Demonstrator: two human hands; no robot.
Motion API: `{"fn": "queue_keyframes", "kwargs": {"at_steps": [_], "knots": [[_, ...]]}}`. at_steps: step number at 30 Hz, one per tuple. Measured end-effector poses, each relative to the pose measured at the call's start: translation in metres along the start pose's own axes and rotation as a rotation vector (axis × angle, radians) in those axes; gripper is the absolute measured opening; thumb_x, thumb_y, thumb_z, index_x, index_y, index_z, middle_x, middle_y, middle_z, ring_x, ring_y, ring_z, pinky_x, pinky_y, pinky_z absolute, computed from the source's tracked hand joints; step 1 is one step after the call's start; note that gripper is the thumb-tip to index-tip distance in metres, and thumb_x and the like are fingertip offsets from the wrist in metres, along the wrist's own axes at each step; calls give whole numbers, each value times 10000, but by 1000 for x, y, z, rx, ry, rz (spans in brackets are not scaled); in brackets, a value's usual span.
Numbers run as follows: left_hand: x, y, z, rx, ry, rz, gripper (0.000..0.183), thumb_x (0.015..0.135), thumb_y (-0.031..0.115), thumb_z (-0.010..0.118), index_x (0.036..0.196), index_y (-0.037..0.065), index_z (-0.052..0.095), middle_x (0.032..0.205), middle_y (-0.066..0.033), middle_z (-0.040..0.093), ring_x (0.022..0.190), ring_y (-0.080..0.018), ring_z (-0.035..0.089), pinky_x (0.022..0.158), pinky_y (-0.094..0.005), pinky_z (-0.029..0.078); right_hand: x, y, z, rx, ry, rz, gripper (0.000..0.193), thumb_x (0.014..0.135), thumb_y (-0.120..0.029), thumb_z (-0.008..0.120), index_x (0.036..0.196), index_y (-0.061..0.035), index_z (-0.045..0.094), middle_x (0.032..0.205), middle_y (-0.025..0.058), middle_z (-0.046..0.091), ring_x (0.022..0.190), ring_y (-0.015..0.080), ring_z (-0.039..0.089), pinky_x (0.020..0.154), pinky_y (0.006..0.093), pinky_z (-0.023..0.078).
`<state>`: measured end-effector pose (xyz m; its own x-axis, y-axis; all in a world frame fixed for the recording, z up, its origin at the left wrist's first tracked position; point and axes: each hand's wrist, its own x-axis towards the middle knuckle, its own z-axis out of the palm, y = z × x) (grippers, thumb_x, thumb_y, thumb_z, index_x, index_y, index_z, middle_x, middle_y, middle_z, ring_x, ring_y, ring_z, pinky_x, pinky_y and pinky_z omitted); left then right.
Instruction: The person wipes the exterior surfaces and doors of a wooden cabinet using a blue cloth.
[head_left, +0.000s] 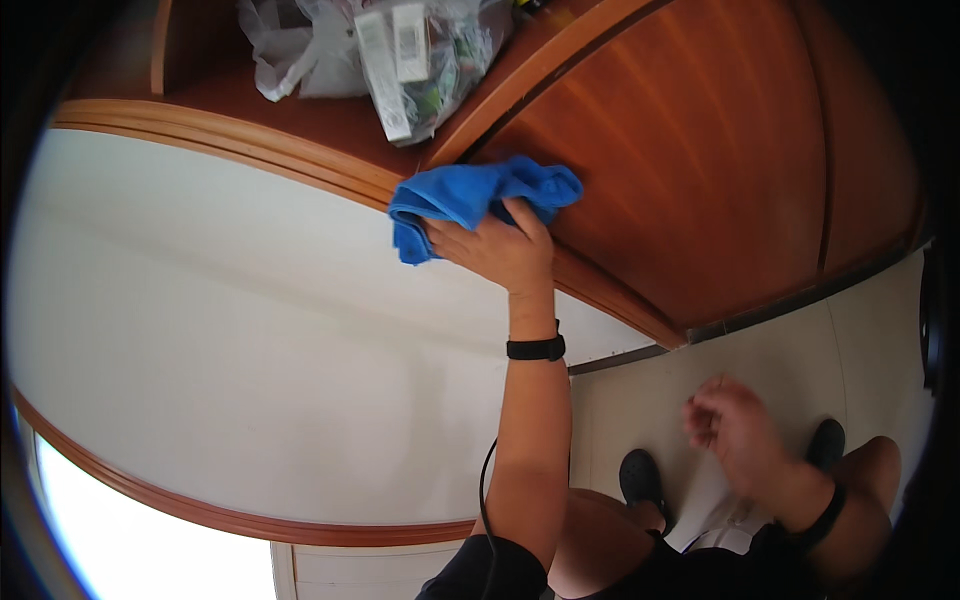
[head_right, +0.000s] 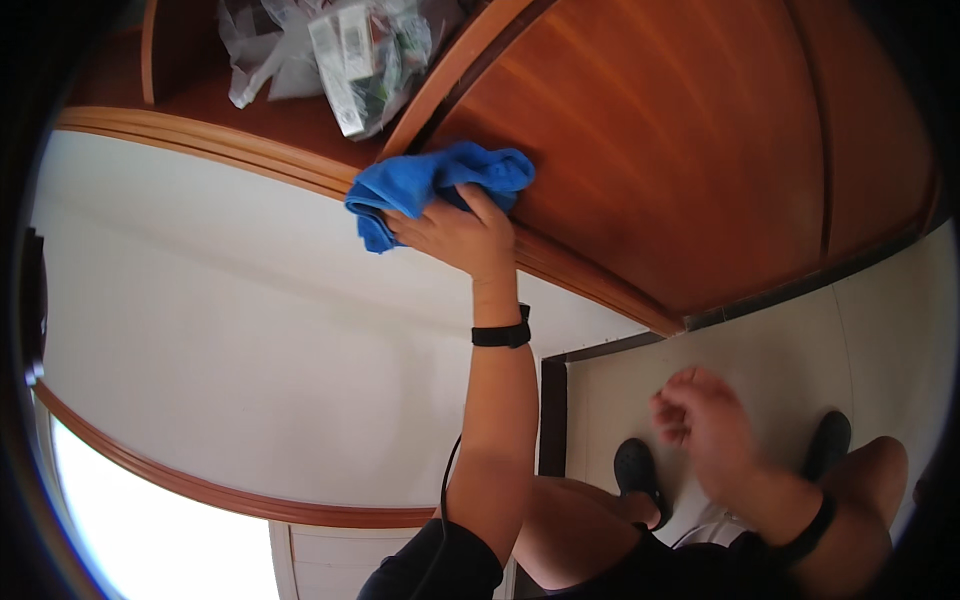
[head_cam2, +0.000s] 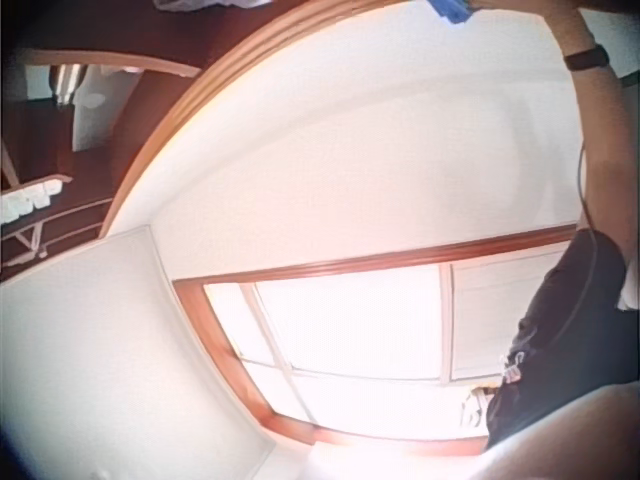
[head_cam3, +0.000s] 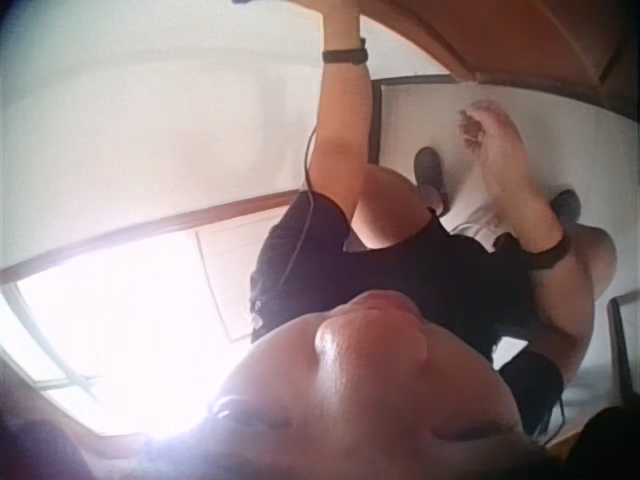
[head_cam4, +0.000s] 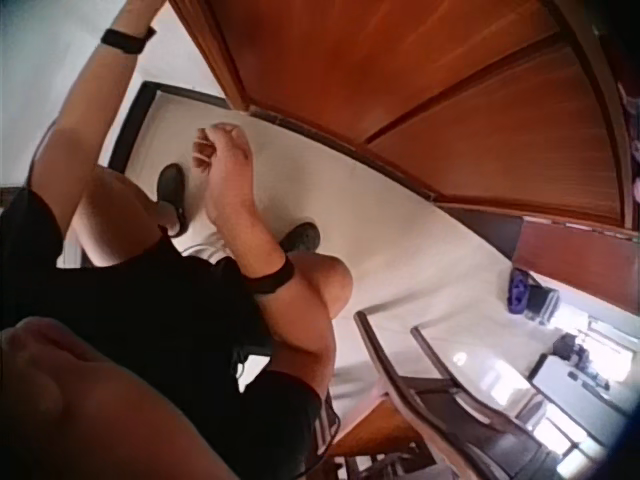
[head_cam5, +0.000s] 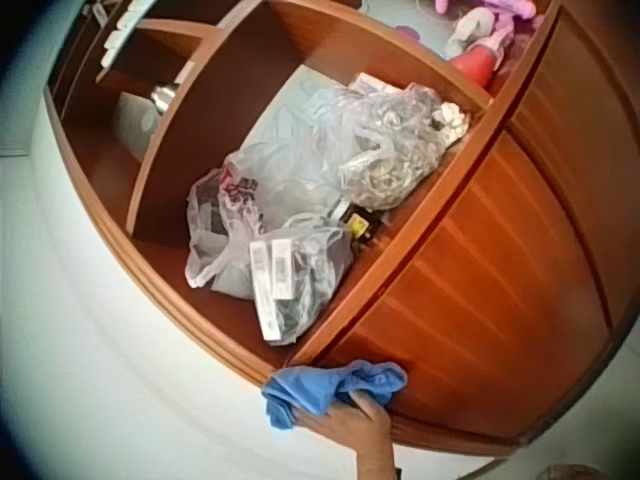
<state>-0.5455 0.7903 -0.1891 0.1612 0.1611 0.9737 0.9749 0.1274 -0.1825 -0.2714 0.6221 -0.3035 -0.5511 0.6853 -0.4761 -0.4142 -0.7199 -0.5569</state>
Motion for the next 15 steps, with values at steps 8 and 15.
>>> {"fn": "queue_keyframes", "kwargs": {"at_steps": [8,15], "knots": [[-168,-50,-19,73,-446,77,624,862,289,604,1361,-66,484,1506,-393,307,1333,-635,310,1080,-718,231,74,-30,27,204,102,-91,371,921,-344,640,1216,-143,540,1153,56,633,1006,170,589,924,352,464],[-29,-48,-4,65,-266,135,623,933,305,605,1452,10,429,1574,-293,302,1397,-534,344,1096,-646,299,104,-117,2,376,250,-434,1121,867,-531,724,1615,-79,22,1638,179,101,1496,316,191,1202,411,256]]}}
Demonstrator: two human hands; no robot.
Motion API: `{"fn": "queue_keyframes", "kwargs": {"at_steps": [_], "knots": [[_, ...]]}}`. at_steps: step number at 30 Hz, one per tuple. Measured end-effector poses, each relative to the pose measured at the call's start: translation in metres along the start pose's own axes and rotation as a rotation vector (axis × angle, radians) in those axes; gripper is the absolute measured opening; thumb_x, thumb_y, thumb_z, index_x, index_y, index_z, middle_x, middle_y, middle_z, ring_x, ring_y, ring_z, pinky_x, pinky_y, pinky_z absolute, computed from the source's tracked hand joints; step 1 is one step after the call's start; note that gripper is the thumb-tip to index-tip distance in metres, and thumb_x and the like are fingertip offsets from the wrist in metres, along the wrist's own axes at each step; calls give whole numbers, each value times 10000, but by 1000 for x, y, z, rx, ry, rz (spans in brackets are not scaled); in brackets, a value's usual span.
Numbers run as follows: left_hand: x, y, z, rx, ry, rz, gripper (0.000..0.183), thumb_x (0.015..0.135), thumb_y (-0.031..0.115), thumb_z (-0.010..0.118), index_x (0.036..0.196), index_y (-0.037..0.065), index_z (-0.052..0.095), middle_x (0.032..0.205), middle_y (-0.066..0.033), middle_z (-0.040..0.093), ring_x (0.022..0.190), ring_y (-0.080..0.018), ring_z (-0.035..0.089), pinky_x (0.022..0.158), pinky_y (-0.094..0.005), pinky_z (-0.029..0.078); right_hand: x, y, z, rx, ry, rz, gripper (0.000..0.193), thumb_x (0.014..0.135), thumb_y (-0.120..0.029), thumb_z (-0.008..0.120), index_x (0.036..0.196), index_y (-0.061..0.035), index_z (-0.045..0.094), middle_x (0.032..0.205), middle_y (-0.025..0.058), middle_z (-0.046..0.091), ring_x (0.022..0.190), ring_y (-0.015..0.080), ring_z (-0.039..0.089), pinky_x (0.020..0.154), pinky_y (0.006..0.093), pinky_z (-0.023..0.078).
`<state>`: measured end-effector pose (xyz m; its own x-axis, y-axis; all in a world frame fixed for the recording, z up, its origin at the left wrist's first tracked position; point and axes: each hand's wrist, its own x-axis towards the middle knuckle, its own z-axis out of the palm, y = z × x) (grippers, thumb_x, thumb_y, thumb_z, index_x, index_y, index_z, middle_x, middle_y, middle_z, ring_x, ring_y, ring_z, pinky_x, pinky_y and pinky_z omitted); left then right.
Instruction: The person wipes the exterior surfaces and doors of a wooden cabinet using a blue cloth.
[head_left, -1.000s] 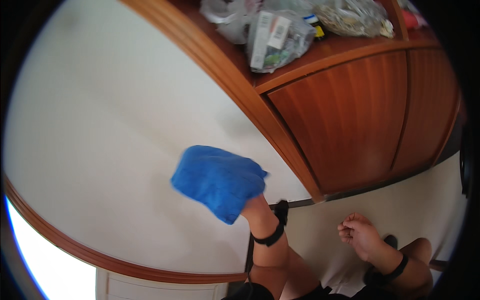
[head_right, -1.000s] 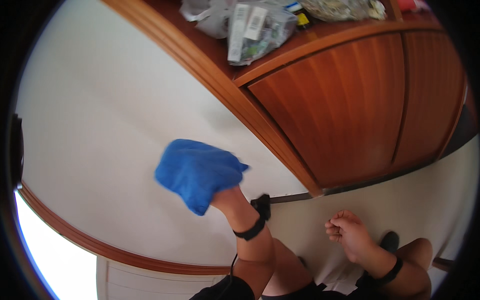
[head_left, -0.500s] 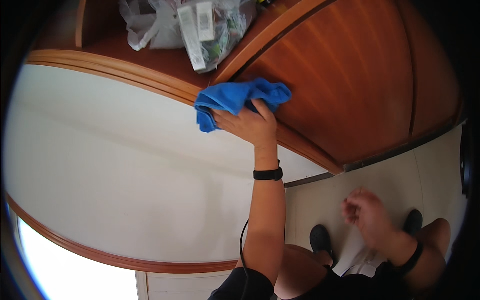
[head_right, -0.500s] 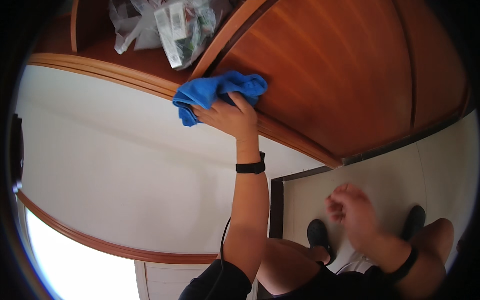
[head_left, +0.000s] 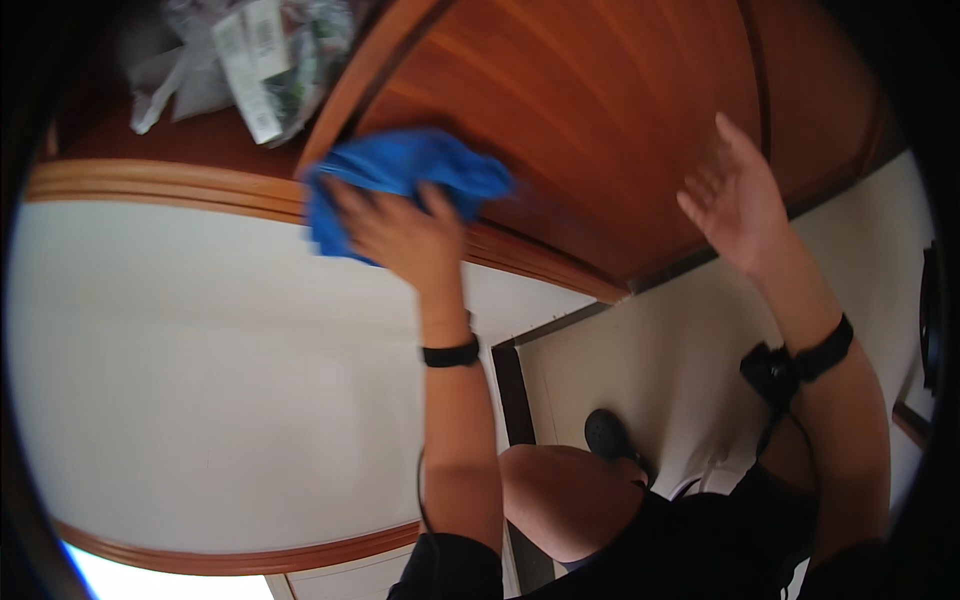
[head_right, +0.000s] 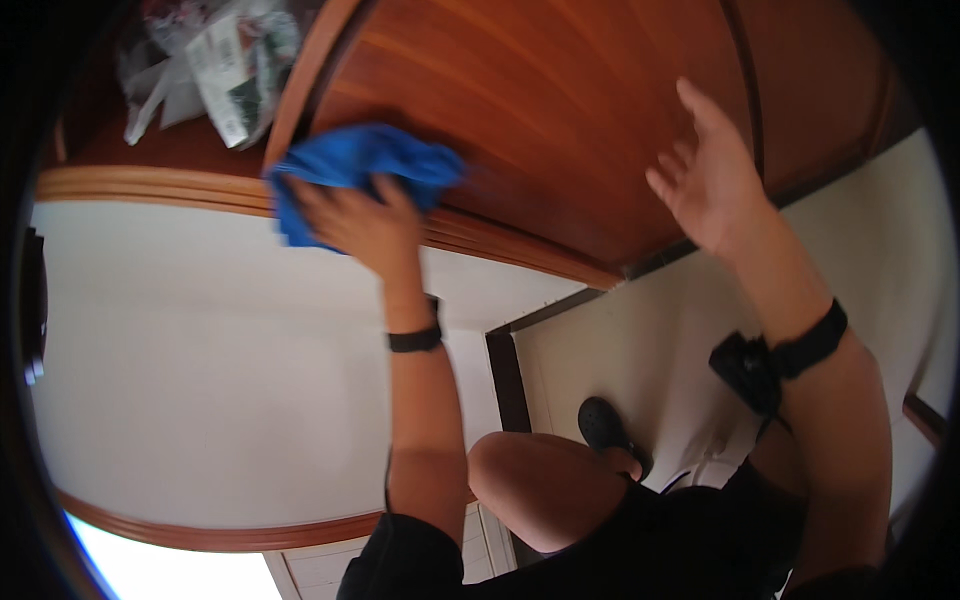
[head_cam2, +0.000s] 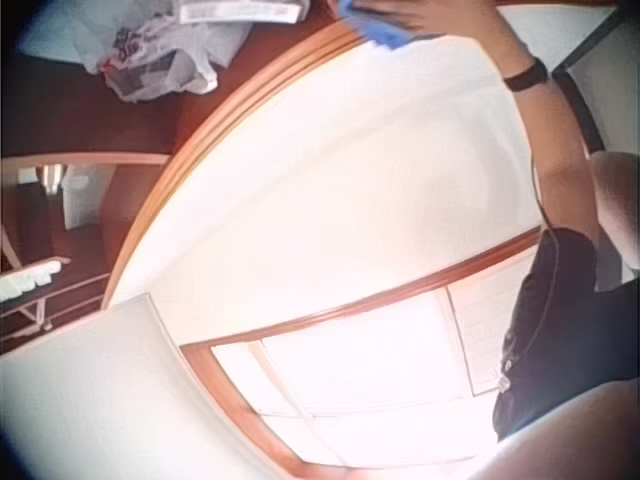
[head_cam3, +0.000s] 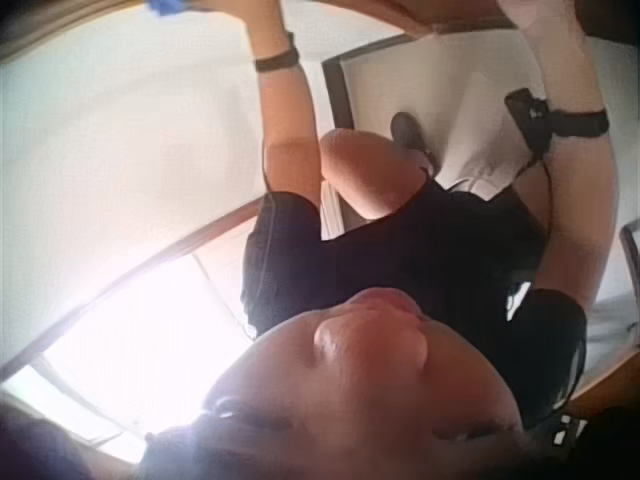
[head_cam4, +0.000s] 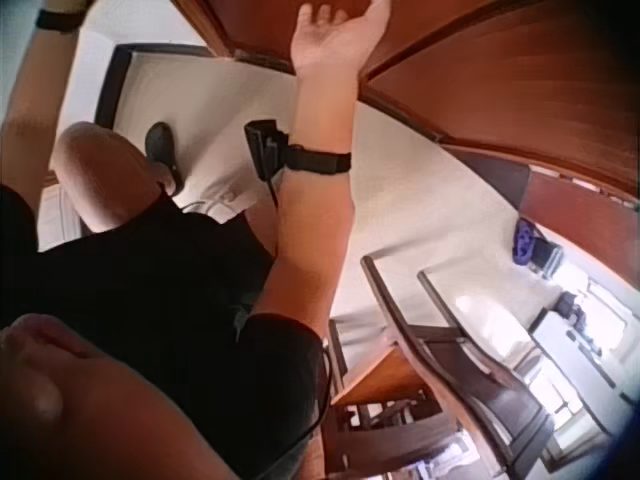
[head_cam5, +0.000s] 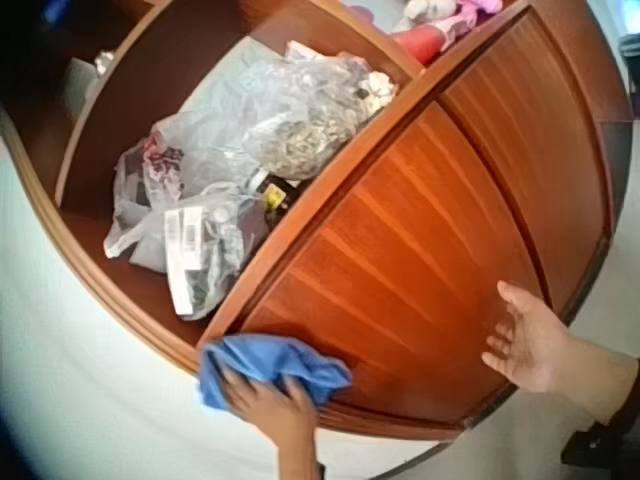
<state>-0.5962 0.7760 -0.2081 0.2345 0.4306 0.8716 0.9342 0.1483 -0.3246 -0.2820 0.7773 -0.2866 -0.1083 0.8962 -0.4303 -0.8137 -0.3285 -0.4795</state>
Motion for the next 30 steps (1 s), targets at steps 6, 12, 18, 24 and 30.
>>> {"fn": "queue_keyframes", "kwargs": {"at_steps": [6,12,18,24,30], "knots": [[-6,-8,4,91,100,77,641,994,423,502,1496,40,392,1624,-300,187,1435,-593,194,1101,-707,205,25,-5,2,58,-82,-3,1146,879,-485,736,1601,-31,-30,1643,202,41,1480,324,226,1193,360,283],[-156,28,20,-76,-409,259,455,921,412,633,1236,84,614,1472,-294,469,1314,-529,445,1047,-696,319,14,-3,4,37,-192,-20,1068,879,-431,750,1592,-26,66,1574,201,143,1345,268,361,1152,361,355],[-93,8,10,-172,-651,663,505,848,302,692,1340,213,622,1356,-81,610,1167,-353,613,929,-509,514,26,-16,-26,37,-263,0,1147,851,-367,789,1602,-59,-21,1626,229,-25,1346,300,371,1181,387,330],[16,-23,-32,166,-96,366,853,941,543,563,1506,-55,338,1590,-314,263,1452,-514,280,1107,-647,259,18,-10,-8,37,-243,-11,1128,861,-334,773,1594,-28,-29,1626,249,-55,1399,337,367,1160,398,368],[-27,77,13,30,-330,346,918,844,606,661,1446,-40,413,1569,-367,238,1369,-573,340,966,-750,349,15,-12,-18,38,-229,42,1076,857,-318,772,1596,-40,41,1639,194,-21,1382,323,409,1123,397,413]]}}
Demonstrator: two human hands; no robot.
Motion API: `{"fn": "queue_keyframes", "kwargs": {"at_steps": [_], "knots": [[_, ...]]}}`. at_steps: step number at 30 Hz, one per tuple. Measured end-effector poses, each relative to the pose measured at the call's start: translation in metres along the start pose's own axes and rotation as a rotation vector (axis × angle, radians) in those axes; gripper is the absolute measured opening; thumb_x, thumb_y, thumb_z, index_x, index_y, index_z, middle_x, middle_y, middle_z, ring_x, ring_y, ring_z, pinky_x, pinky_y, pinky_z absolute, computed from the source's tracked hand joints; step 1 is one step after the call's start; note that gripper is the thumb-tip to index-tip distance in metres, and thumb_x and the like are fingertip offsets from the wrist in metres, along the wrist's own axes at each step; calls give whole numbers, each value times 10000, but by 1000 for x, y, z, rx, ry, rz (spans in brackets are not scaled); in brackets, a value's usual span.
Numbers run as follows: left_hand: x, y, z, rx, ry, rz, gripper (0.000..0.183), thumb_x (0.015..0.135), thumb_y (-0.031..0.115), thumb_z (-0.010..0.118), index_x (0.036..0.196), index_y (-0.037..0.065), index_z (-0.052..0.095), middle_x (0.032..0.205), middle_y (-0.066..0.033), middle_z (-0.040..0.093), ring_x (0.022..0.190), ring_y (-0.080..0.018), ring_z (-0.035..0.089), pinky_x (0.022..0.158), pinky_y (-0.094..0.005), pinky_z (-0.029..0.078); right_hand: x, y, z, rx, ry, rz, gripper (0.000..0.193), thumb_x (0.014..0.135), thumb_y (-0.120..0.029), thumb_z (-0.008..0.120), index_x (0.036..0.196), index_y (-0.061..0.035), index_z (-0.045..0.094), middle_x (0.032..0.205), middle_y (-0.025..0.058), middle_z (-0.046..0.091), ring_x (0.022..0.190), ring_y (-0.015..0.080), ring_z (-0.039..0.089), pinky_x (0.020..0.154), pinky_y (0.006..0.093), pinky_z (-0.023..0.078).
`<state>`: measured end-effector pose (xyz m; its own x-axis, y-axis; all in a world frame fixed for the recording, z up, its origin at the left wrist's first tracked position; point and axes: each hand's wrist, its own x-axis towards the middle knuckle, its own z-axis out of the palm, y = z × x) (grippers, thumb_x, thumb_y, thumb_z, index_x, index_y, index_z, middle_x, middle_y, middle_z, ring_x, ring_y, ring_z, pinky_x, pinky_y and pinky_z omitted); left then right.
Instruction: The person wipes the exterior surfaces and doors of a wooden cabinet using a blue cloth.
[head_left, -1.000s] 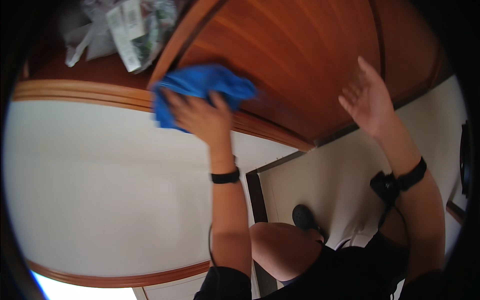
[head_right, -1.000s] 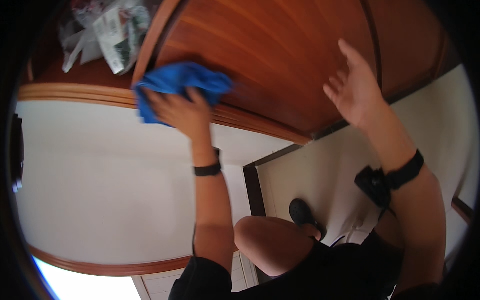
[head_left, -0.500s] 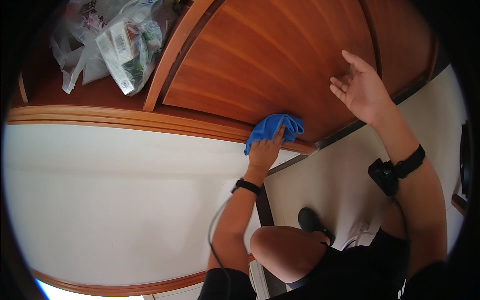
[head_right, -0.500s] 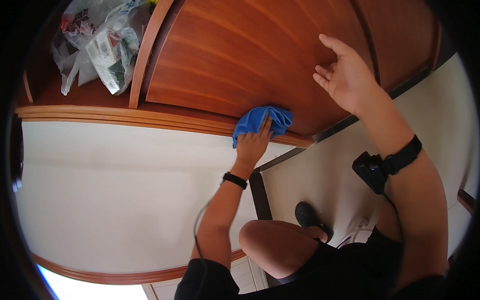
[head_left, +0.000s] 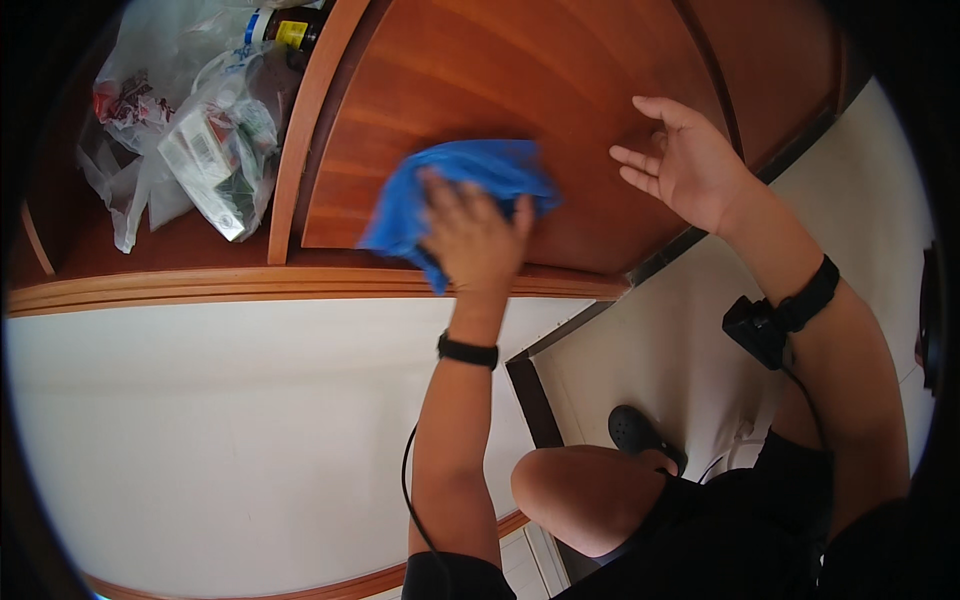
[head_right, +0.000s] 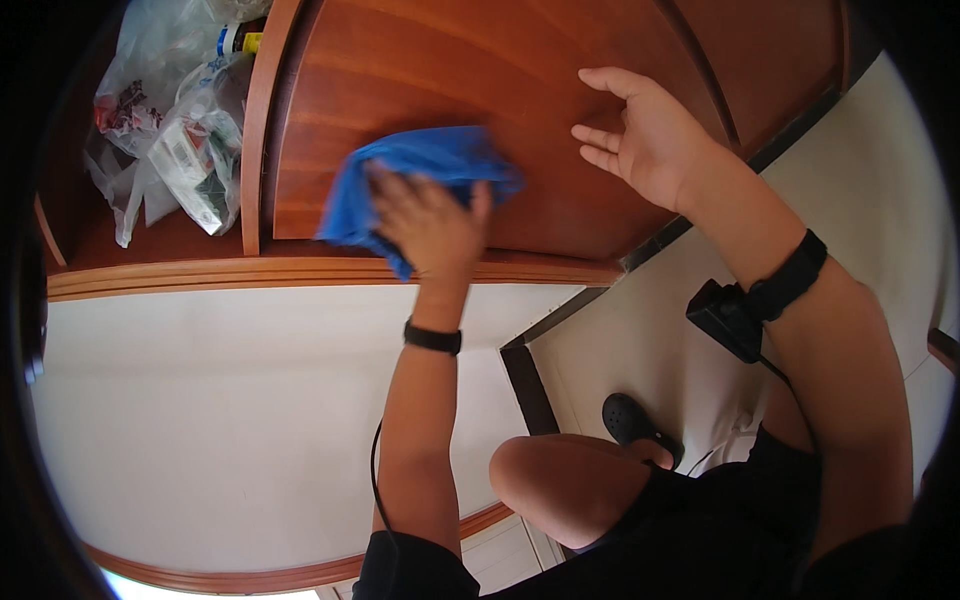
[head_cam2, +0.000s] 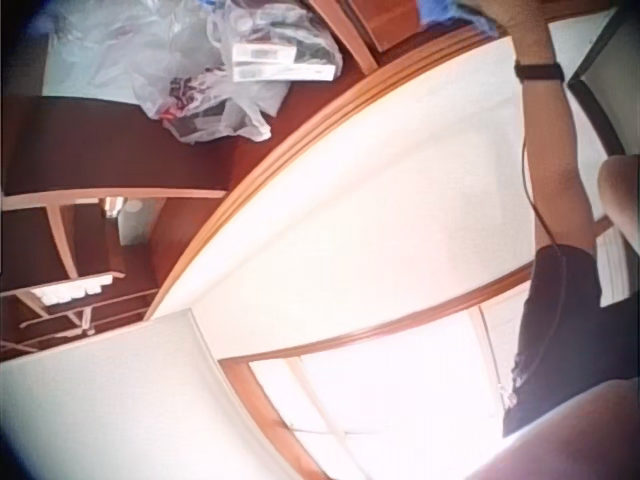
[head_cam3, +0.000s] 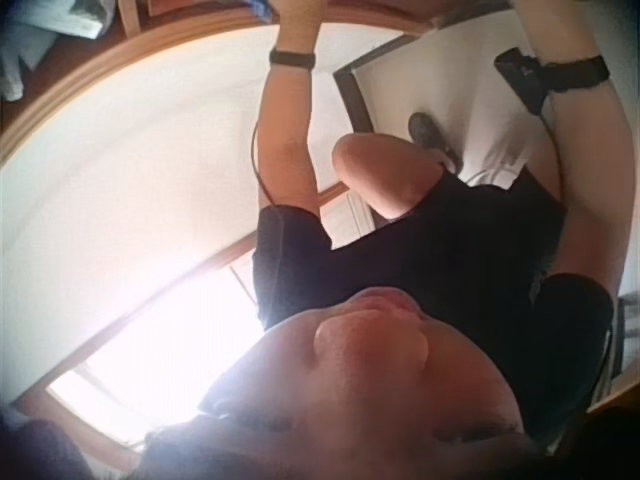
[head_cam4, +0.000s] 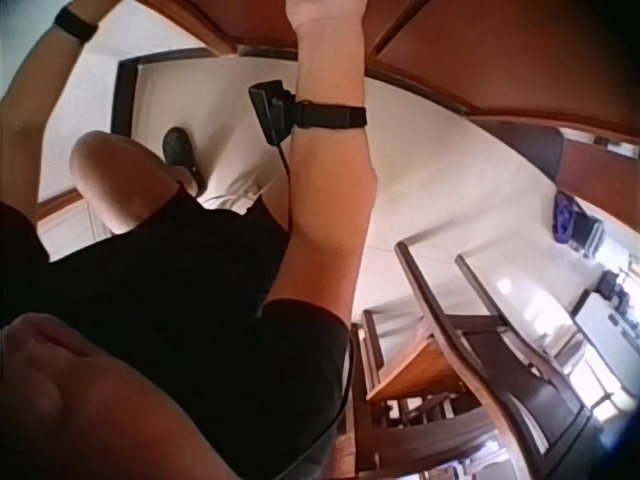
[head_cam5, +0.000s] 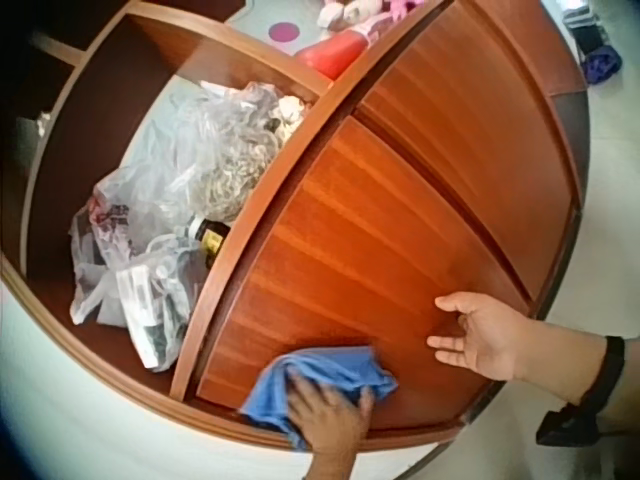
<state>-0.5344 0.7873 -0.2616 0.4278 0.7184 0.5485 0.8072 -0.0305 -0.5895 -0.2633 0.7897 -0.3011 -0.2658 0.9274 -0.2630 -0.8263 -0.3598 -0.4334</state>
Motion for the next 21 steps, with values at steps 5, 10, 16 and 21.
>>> {"fn": "queue_keyframes", "kwargs": {"at_steps": [5,10,16,21], "knots": [[-12,9,44,-317,-318,565,741,885,504,669,1491,144,441,1364,-126,555,1053,-285,627,849,-562,456,1,10,22,15,49,-3,1106,853,-399,751,1606,-53,19,1665,179,-55,1505,331,224,1198,409,285],[49,30,-19,-98,-438,509,792,835,499,726,1527,285,407,1177,-46,655,1018,-238,635,870,-502,442,8,-5,-20,-147,158,13,1048,898,-576,582,1621,-120,-25,1679,192,-80,1564,278,-15,1237,399,35],[89,-37,-62,136,377,190,817,860,622,596,1472,93,479,1583,-223,356,1295,-434,482,1051,-614,298,2,3,4,-157,104,38,1066,897,-555,596,1613,-88,-41,1680,188,-70,1565,258,-2,1240,394,55],[87,11,-51,-37,-4,312,730,848,447,669,1487,157,468,1643,-157,276,1097,-363,602,990,-625,324,6,2,-10,-116,136,42,1057,896,-562,595,1620,-123,-38,1691,151,-33,1563,260,20,1236,405,74]]}}
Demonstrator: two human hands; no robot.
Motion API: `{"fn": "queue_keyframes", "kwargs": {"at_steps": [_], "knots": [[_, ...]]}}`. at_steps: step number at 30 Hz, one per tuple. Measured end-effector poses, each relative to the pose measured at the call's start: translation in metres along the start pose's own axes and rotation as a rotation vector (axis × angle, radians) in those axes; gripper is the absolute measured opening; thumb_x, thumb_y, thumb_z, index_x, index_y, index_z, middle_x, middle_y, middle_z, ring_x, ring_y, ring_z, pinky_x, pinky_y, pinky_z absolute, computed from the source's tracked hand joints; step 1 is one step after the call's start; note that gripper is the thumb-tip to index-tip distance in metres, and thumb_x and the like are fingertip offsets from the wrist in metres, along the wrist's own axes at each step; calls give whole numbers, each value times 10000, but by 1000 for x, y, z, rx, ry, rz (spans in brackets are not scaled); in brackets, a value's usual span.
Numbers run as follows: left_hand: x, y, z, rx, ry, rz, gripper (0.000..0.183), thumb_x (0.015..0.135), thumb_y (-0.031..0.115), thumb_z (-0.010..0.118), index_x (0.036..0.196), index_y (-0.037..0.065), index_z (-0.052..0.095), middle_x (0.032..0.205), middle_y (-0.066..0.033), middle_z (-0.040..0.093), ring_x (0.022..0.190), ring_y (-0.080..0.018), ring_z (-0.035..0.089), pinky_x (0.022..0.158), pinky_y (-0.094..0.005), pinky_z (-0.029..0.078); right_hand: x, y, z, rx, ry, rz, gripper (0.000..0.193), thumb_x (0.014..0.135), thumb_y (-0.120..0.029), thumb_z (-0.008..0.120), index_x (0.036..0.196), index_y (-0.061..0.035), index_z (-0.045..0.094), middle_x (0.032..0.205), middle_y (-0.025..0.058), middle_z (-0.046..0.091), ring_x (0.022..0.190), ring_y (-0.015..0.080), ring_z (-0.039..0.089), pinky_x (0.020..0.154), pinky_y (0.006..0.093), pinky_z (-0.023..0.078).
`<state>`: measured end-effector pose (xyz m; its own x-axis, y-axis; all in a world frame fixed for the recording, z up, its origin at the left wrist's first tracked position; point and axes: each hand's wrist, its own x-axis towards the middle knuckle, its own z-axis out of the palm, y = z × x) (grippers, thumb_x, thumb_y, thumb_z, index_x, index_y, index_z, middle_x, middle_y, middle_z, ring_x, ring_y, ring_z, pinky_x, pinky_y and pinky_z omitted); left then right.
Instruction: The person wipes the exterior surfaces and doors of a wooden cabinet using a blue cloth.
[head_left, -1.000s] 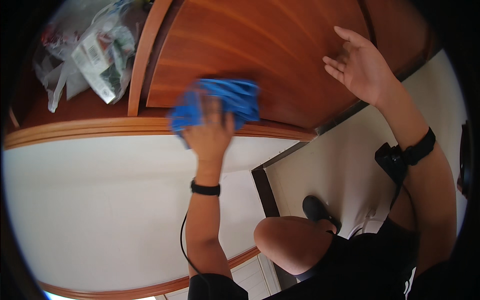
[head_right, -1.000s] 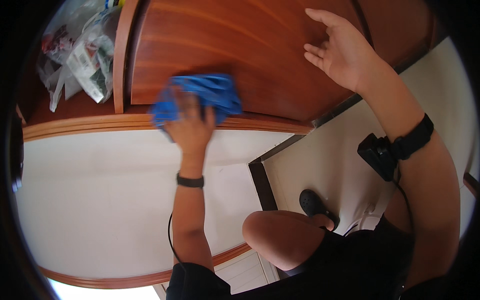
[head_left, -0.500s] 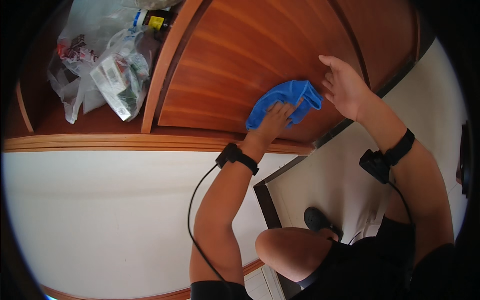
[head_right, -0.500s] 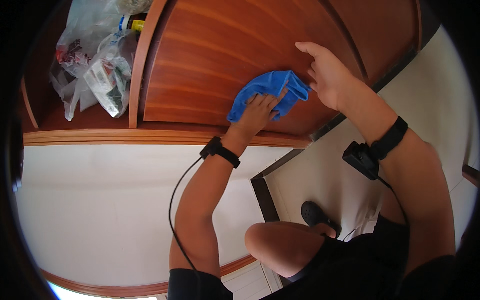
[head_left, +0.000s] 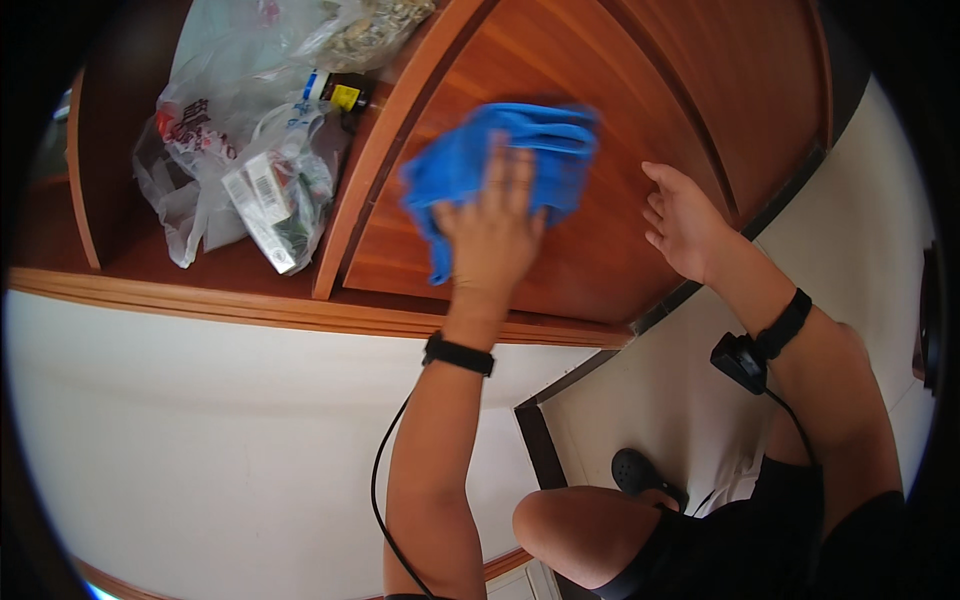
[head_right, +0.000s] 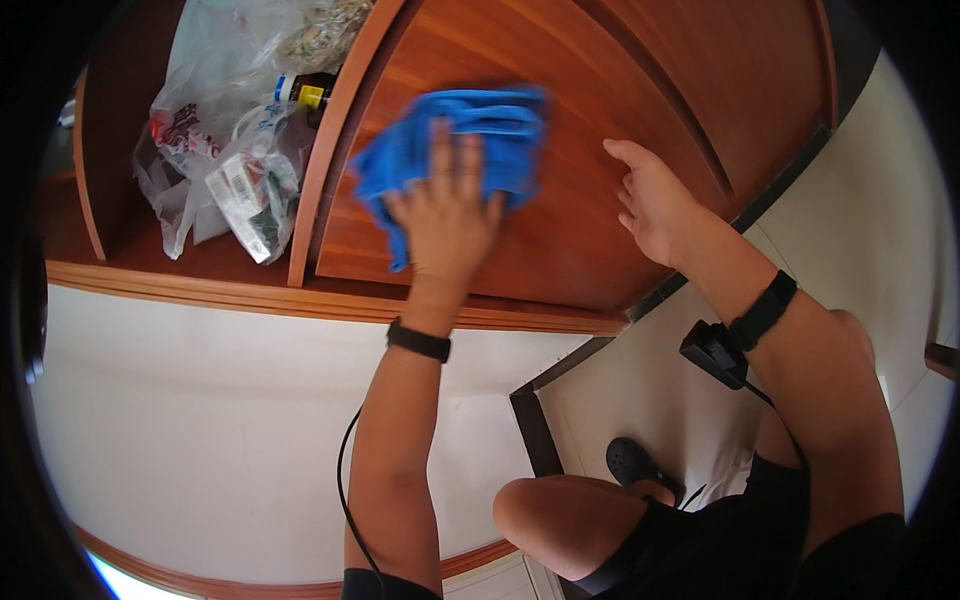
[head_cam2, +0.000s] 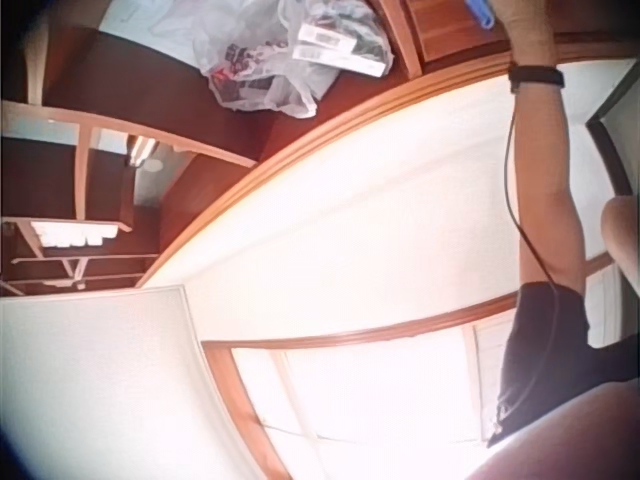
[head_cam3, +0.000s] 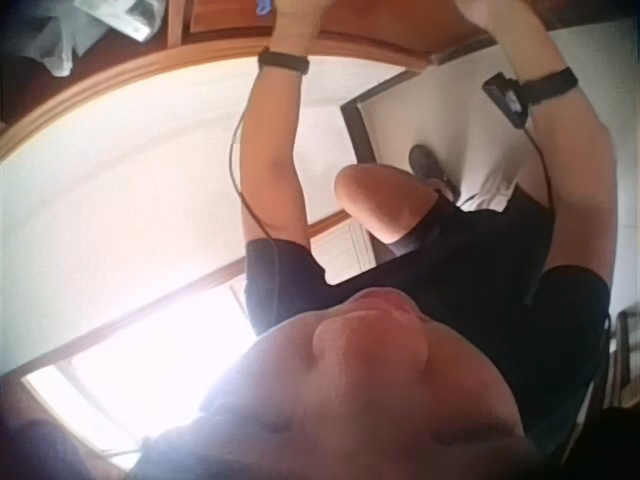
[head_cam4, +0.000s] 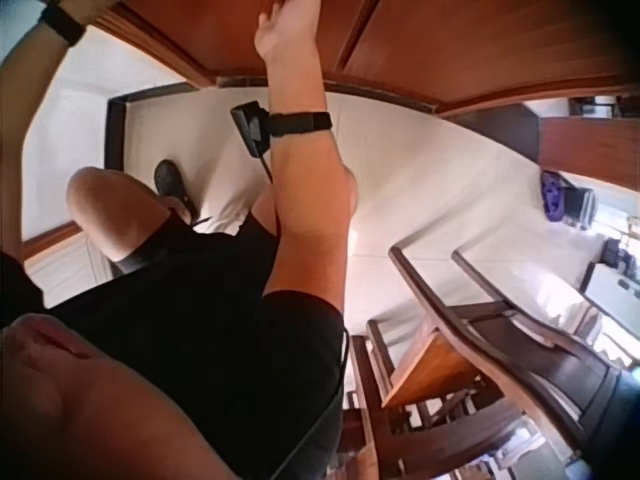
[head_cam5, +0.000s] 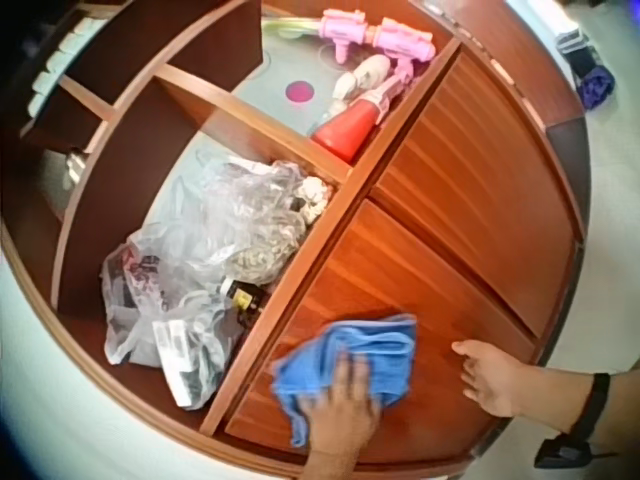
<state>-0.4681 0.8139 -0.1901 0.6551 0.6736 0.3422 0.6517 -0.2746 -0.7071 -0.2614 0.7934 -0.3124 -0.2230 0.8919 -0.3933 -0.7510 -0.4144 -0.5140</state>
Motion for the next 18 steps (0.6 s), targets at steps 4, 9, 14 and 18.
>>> {"fn": "queue_keyframes", "kwargs": {"at_steps": [4,9,14,18], "knots": [[-38,12,60,18,39,732,611,881,195,579,1472,90,468,1507,-83,480,1253,-267,529,1096,-540,314,-3,4,11,-126,-306,19,1013,914,-583,574,1628,-151,0,1698,107,43,1552,267,83,1225,421,109],[-31,37,24,-278,-156,570,508,916,170,560,1415,81,533,1434,-85,547,1327,-277,469,1174,-510,239,-9,6,-6,-619,11,-293,723,1013,-509,456,1584,-101,285,1592,146,358,1474,334,305,1178,460,243],[-78,49,-29,-1047,-131,-194,454,1003,232,537,1428,75,513,1433,-111,547,1336,-288,476,1148,-430,315,-33,-13,-1,-610,-45,-338,589,1032,-484,436,1447,-68,482,1441,126,521,1349,268,462,1115,400,339],[-115,69,-63,-2076,-221,-877,487,1026,275,501,1460,59,451,1465,-128,507,1347,-291,471,1147,-438,339,-22,3,-29,-501,-213,-217,433,1051,-391,478,1348,-88,567,1359,102,575,1245,206,536,1044,357,417]]}}
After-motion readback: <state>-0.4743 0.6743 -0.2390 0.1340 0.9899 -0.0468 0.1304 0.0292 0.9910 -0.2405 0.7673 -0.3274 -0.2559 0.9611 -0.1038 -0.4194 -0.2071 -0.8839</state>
